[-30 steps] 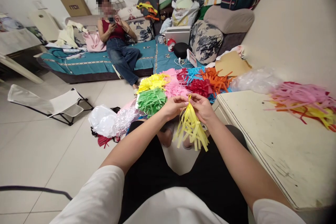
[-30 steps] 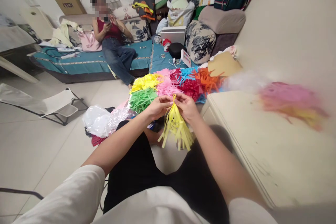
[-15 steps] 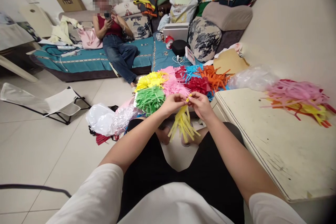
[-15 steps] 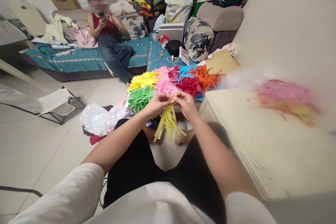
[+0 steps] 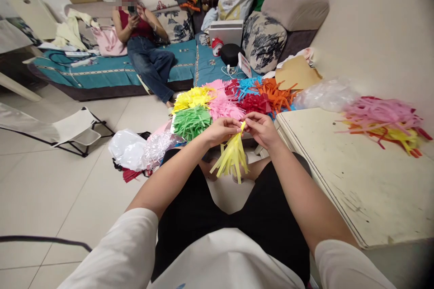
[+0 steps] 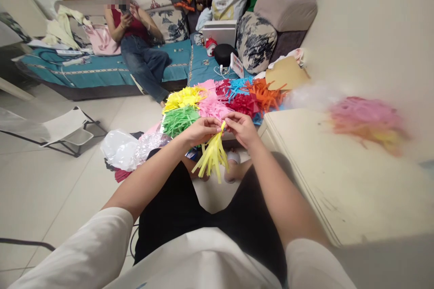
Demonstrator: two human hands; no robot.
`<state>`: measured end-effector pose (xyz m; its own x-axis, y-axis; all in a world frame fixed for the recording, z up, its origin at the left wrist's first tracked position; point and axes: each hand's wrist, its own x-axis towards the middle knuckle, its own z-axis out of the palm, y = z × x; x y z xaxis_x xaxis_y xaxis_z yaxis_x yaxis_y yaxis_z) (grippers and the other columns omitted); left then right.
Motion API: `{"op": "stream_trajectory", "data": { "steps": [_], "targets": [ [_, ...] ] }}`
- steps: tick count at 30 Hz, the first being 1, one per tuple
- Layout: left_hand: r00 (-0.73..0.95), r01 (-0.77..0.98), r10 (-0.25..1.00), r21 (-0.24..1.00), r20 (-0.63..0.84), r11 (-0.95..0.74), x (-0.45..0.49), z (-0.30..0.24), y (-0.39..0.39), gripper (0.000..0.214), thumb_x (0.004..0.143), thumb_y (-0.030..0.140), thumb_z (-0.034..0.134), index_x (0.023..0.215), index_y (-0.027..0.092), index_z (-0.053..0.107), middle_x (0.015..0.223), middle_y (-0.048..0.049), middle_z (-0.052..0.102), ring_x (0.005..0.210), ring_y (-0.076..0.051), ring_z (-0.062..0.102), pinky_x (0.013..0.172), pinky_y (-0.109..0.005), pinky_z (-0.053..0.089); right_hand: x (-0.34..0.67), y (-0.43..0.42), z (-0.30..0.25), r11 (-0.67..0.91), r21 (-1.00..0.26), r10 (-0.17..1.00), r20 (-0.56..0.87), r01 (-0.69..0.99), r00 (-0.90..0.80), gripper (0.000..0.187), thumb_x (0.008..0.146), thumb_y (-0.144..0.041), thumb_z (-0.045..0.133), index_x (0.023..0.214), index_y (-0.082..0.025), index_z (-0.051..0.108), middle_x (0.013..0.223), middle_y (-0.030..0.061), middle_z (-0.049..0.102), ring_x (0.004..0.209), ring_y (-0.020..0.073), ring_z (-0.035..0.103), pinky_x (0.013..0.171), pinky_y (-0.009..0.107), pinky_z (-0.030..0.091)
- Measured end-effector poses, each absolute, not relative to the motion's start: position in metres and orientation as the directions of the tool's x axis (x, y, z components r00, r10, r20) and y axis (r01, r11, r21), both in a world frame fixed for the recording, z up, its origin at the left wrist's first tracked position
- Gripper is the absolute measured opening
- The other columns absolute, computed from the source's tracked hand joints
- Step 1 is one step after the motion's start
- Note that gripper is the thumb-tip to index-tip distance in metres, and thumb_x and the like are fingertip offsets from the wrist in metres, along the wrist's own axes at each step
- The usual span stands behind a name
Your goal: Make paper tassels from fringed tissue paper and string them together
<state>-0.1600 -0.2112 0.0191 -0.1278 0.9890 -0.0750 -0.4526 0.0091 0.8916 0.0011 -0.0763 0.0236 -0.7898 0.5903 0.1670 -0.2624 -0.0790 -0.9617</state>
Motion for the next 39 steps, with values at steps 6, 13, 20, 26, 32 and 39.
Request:
{"op": "stream_trajectory", "data": {
  "steps": [6,13,20,26,32,39],
  "targets": [
    [-0.033,-0.527,0.994,0.847,-0.109,0.075,-0.157,0.028,-0.218,0.056,0.058,0.029,0.118,0.095,0.015,0.079,0.085,-0.0037,0.082,0.08,-0.02,0.083,0.081,-0.031,0.062,0.005,-0.072,0.026,-0.025,-0.969,0.547,0.191,-0.245,-0.815,0.069,0.063,-0.079,0.112,0.087,-0.024,0.077,0.071,-0.0012,0.067,0.066,0.0149,0.06,0.064,0.029,0.053],
    [0.003,-0.55,0.997,0.833,-0.071,0.061,-0.15,0.028,-0.22,0.042,0.063,0.015,0.113,0.09,0.014,0.081,0.086,-0.0058,0.083,0.083,-0.017,0.081,0.09,-0.03,0.061,0.003,-0.073,0.022,0.041,-0.965,0.537,0.239,-0.258,-0.809,0.067,0.067,-0.082,0.108,0.086,-0.024,0.081,0.075,0.001,0.069,0.066,0.0161,0.06,0.063,0.032,0.052],
    [-0.005,-0.535,0.998,0.843,-0.065,0.052,-0.152,0.027,-0.22,0.045,0.065,0.029,0.114,0.093,0.015,0.082,0.09,-0.0078,0.085,0.091,-0.022,0.085,0.089,-0.032,0.061,0.009,-0.07,0.029,0.227,-0.94,0.522,0.338,-0.254,-0.784,0.062,0.079,-0.083,0.101,0.079,-0.025,0.081,0.082,0.0031,0.07,0.07,0.017,0.056,0.067,0.033,0.052],
    [-0.061,-0.551,0.993,0.833,-0.099,0.049,-0.143,0.024,-0.216,0.057,0.064,0.035,0.118,0.091,0.018,0.07,0.083,-0.0043,0.082,0.086,-0.021,0.084,0.084,-0.03,0.061,0.013,-0.07,0.035,0.349,-0.906,0.466,0.391,-0.241,-0.794,0.06,0.083,-0.08,0.1,0.078,-0.024,0.081,0.084,0.0053,0.072,0.076,0.02,0.062,0.077,0.037,0.055],
    [-0.048,-0.622,0.995,0.782,-0.092,0.042,-0.137,0.021,-0.214,0.065,0.057,0.03,0.121,0.097,0.017,0.071,0.081,-0.0023,0.081,0.084,-0.02,0.084,0.084,-0.03,0.062,0.012,-0.069,0.031,0.244,-0.935,0.425,0.341,-0.257,-0.839,0.065,0.078,-0.085,0.1,0.083,-0.023,0.081,0.087,0.0056,0.076,0.072,0.0187,0.066,0.068,0.034,0.057],
    [-0.016,-0.531,0.998,0.846,-0.062,0.044,-0.137,0.027,-0.218,0.062,0.06,0.041,0.119,0.093,0.018,0.072,0.08,-0.0025,0.08,0.079,-0.019,0.082,0.077,-0.029,0.061,0.012,-0.066,0.032,0.286,-0.921,0.443,0.373,-0.265,-0.816,0.068,0.077,-0.086,0.101,0.076,-0.024,0.073,0.075,0.0019,0.067,0.067,0.0171,0.057,0.067,0.034,0.052]
  ]
}}
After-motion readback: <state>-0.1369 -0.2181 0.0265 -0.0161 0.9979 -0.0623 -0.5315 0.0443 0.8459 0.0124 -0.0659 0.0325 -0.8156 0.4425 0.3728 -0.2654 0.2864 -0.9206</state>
